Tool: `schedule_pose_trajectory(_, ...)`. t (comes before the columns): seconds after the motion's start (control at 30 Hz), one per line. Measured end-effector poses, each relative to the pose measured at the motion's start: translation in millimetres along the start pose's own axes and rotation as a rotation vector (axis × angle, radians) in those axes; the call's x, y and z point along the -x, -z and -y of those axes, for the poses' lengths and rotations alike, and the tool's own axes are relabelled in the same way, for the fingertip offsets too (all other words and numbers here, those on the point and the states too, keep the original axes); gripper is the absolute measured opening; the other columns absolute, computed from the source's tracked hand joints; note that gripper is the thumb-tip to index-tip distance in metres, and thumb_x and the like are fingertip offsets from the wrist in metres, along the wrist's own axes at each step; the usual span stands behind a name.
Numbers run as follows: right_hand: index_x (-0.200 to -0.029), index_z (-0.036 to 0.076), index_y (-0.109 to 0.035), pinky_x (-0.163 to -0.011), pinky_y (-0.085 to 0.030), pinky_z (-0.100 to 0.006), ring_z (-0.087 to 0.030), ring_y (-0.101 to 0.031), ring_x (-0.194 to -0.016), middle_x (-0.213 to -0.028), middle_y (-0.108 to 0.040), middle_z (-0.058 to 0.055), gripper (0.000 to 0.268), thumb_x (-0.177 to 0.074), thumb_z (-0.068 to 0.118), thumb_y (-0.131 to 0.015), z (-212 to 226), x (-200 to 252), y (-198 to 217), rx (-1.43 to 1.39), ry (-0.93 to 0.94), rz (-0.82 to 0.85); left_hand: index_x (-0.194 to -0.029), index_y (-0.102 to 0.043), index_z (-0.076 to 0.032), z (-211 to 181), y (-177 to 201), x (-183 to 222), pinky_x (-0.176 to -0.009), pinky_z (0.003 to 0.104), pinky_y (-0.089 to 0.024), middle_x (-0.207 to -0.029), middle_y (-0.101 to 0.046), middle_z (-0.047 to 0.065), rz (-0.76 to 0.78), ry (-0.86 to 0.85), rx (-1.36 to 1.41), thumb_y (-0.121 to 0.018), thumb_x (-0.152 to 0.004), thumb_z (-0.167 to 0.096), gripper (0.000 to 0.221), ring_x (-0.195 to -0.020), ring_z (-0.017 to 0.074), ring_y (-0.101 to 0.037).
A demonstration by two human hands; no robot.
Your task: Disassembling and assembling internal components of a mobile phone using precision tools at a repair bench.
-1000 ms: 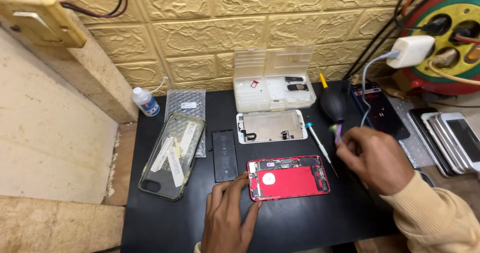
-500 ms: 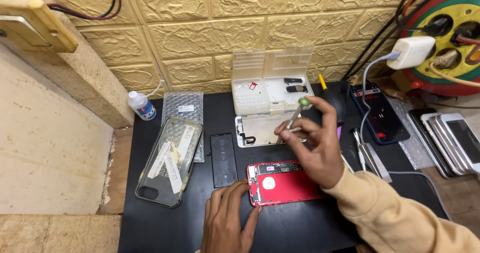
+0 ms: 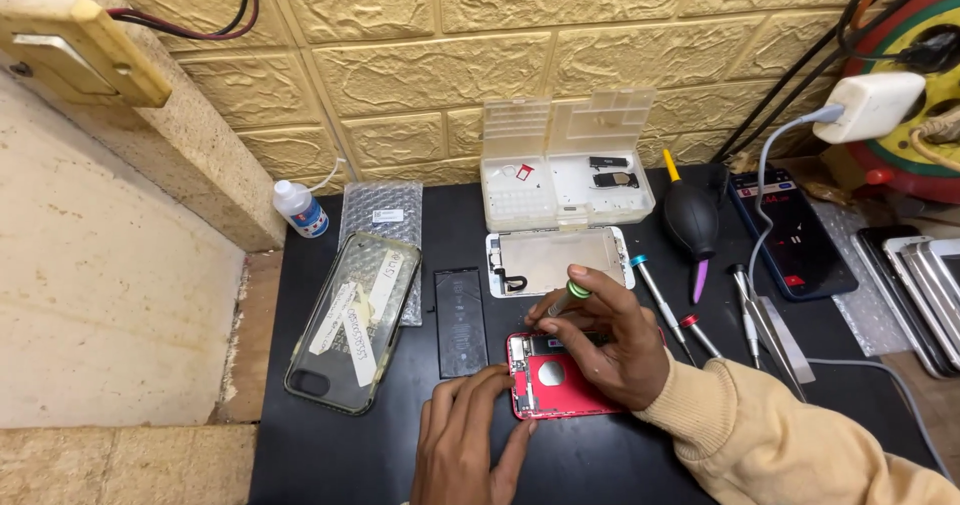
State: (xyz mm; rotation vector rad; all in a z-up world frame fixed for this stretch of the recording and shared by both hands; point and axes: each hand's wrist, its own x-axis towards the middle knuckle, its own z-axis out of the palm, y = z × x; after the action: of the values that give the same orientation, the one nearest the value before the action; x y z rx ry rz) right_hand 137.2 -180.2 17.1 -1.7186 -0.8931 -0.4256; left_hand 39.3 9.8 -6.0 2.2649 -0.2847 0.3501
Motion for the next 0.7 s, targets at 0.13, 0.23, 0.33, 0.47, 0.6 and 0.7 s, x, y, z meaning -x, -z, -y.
schedule_pose_trajectory(0.13,-0.148,0.007,-0.032,-0.086,-0.073,-0.036,-0.028,-0.082,-0.093,-0.097,-0.072,-0.023,0.060,-0.098,-0.007,-0.064,-0.2,-0.8,-1.9,0.038,-0.001,0.001,-0.125,-0.063,-0.017,-0.2,0.1,0.1,-0.083,0.038,-0.046,-0.131,-0.069,-0.002,-0.001,-0.007,-0.018,-0.068,-0.093,-0.033,0.036,-0.112,0.0216,-0.060)
schedule_pose_trajectory(0.23,-0.147,0.006,-0.033,-0.085,-0.073,-0.036,-0.028,-0.081,-0.092,-0.095,-0.071,-0.022,0.058,-0.099,-0.005,-0.063,-0.4,-0.9,-2.2,0.002,-0.027,0.014,-0.125,-0.063,-0.017,1.7,-1.3,0.5,-0.083,0.039,-0.046,-0.131,-0.069,-0.001,-0.017,-0.030,-0.021,-0.067,-0.093,-0.033,0.036,-0.111,0.0225,-0.060)
schedule_pose_trajectory(0.33,-0.147,0.006,-0.034,-0.083,-0.073,-0.034,-0.027,-0.081,-0.092,-0.096,-0.072,-0.021,0.057,-0.099,-0.004,-0.063,1.3,-1.5,-2.3,0.022,-0.028,0.019,-0.125,-0.063,-0.016,1.1,-0.8,0.3,-0.085,0.039,-0.047,-0.131,-0.069,-0.001,-0.022,-0.033,-0.011,-0.068,-0.093,-0.033,0.036,-0.112,0.0223,-0.060)
schedule_pose_trajectory(0.47,-0.148,0.008,-0.032,-0.080,-0.073,-0.032,-0.026,-0.082,-0.086,-0.102,-0.073,-0.020,0.056,-0.100,-0.003,-0.060,6.4,-4.4,-1.7,0.034,-0.053,0.043,-0.124,-0.064,-0.016,1.2,-0.2,-0.2,-0.084,0.039,-0.047,-0.131,-0.070,-0.001,-0.026,-0.046,-0.015,-0.067,-0.094,-0.033,0.035,-0.112,0.0222,-0.060)
schedule_pose_trajectory(0.6,-0.148,0.005,-0.032,-0.082,-0.073,-0.033,-0.027,-0.082,-0.092,-0.102,-0.074,-0.020,0.055,-0.100,-0.003,-0.059,8.4,-5.9,-2.0,0.058,-0.043,0.034,-0.125,-0.063,-0.015,0.7,0.4,0.2,-0.085,0.039,-0.048,-0.132,-0.069,0.000,-0.028,-0.050,-0.016,-0.067,-0.095,-0.034,0.035,-0.112,0.0224,-0.061)
schedule_pose_trajectory(0.7,-0.151,0.007,-0.028,-0.085,-0.072,-0.036,-0.030,-0.079,-0.097,-0.099,-0.069,-0.022,0.064,-0.098,-0.011,-0.060,4.2,-2.0,-3.0,-0.084,-0.002,-0.032,-0.125,-0.064,-0.012,2.1,-0.7,0.0,-0.084,0.039,-0.048,-0.130,-0.070,0.001,-0.065,-0.095,-0.038,-0.066,-0.094,-0.033,0.037,-0.109,0.0227,-0.061)
